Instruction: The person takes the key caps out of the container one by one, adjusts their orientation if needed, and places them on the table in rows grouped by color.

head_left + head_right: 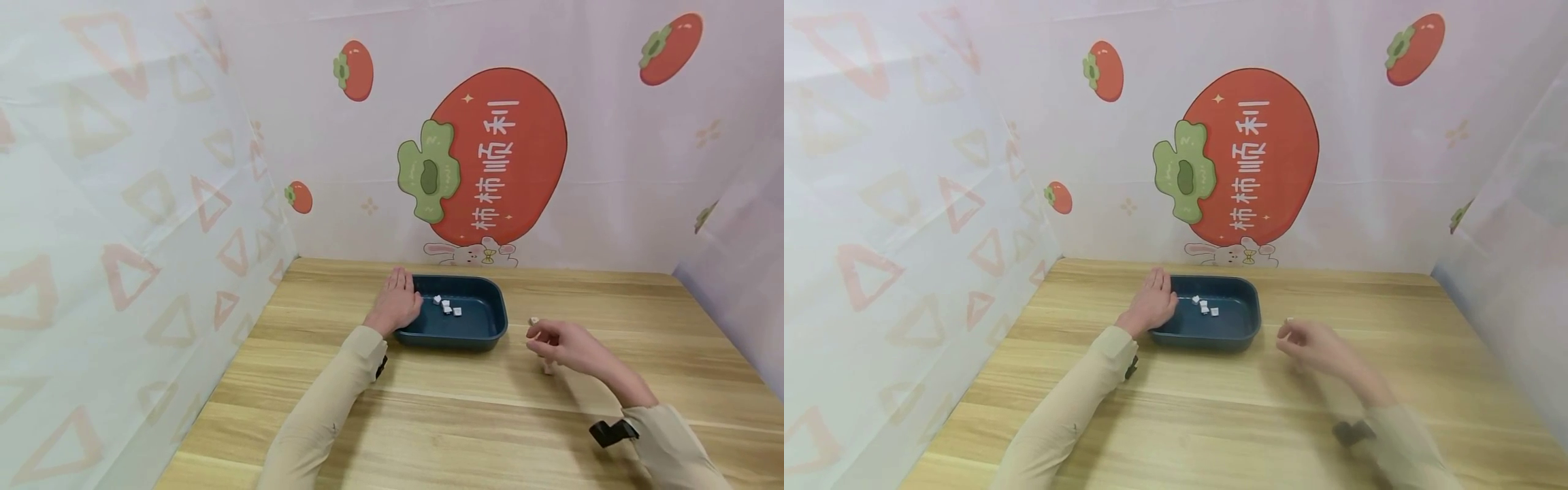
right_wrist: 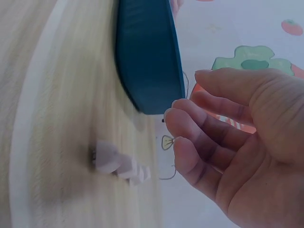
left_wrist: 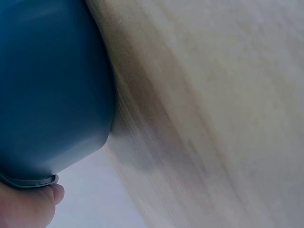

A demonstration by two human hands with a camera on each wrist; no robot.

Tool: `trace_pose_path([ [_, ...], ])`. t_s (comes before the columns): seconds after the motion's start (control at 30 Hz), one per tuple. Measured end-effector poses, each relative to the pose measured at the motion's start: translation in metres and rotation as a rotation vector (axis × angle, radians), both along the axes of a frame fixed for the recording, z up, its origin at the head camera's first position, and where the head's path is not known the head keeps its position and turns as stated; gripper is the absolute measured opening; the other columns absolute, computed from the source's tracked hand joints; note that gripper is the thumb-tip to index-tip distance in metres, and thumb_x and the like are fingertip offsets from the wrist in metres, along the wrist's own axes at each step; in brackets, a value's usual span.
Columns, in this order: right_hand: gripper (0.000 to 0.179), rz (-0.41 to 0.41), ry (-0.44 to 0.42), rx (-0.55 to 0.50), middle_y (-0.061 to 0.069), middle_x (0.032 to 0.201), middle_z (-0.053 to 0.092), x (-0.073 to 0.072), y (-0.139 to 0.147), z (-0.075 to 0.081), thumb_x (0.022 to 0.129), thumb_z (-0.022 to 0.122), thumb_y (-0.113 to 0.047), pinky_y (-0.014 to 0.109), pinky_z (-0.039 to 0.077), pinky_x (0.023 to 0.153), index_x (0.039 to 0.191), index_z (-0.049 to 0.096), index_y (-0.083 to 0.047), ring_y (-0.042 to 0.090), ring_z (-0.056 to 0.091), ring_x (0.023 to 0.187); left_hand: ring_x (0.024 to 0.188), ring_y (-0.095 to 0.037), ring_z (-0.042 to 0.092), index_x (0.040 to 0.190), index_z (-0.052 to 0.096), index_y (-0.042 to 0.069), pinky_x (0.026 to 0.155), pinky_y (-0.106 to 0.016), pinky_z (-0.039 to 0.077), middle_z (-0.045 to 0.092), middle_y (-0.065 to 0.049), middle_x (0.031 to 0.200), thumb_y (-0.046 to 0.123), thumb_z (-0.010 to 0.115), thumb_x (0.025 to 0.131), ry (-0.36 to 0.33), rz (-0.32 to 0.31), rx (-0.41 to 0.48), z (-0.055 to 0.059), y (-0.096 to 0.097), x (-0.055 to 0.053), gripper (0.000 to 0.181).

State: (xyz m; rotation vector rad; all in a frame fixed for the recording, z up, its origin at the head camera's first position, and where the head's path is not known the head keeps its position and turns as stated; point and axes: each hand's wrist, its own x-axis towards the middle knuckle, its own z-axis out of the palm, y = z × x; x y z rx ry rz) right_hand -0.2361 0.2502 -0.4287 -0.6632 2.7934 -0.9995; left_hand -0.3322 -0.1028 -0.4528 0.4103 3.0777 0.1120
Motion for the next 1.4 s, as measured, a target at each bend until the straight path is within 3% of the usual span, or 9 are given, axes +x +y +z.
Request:
trace_pose_path([
  [0.37,0.027,0.029,-0.007,-0.047,0.007,0.08,0.066,-0.009,-0.017,0.015,0.095,0.065,-0.024,0.025,0.048,0.055,0.111,0.064,-0.002,0.013,0.058,0.06,0.154,-0.031,0.004,0.156,0.016,-0.001,0.126,-0.042,0.01,0.008,-0.019,0.165,0.036,0.025,0.106,0.008,0.013,-0.014,-0.005,0.0,-0.003,0.063],
  [0.67,0.027,0.024,-0.016,-0.076,0.01,0.082,0.069,-0.02,-0.033,0.016,0.094,0.065,-0.021,0.027,0.052,0.053,0.114,0.064,-0.002,0.022,0.064,0.064,0.154,-0.031,0.005,0.156,0.015,-0.001,0.126,-0.042,0.01,0.009,-0.019,0.165,0.036,0.025,0.106,0.005,0.012,-0.014,-0.004,0.001,-0.003,0.063],
  [1.0,0.031,-0.005,-0.063,-0.131,0.017,0.086,0.067,-0.039,-0.056,0.015,0.094,0.065,-0.025,0.041,0.058,0.062,0.119,0.063,-0.006,0.032,0.066,0.071,0.154,-0.032,0.005,0.156,0.015,-0.001,0.126,-0.042,0.01,0.01,-0.02,0.165,0.036,0.025,0.106,0.002,0.008,-0.001,-0.001,0.0,-0.001,0.063],
  [1.1,0.03,0.012,-0.066,-0.133,0.016,0.086,0.067,-0.046,-0.063,0.012,0.094,0.066,-0.025,0.042,0.058,0.062,0.118,0.063,-0.008,0.029,0.066,0.07,0.154,-0.032,0.006,0.156,0.016,-0.001,0.126,-0.042,0.01,0.01,-0.02,0.165,0.036,0.025,0.106,0.007,0.006,-0.003,-0.001,0.0,-0.001,0.063],
  [1.3,0.028,0.01,-0.025,-0.103,0.005,0.078,0.062,-0.055,-0.078,0.009,0.094,0.065,-0.027,0.031,0.054,0.059,0.116,0.064,-0.009,0.019,0.063,0.066,0.154,-0.032,0.006,0.156,0.018,-0.001,0.126,-0.042,0.01,0.011,-0.019,0.165,0.036,0.024,0.105,0.015,0.003,-0.008,0.001,0.001,0.0,0.063],
  [1.4,0.03,0.006,-0.019,-0.1,0.006,0.077,0.062,-0.061,-0.084,0.007,0.094,0.064,-0.026,0.03,0.052,0.058,0.116,0.064,-0.006,0.018,0.06,0.065,0.154,-0.032,0.006,0.156,0.017,-0.001,0.126,-0.041,0.01,0.011,-0.019,0.165,0.036,0.023,0.105,0.017,0.002,-0.006,0.002,0.001,0.001,0.063],
])
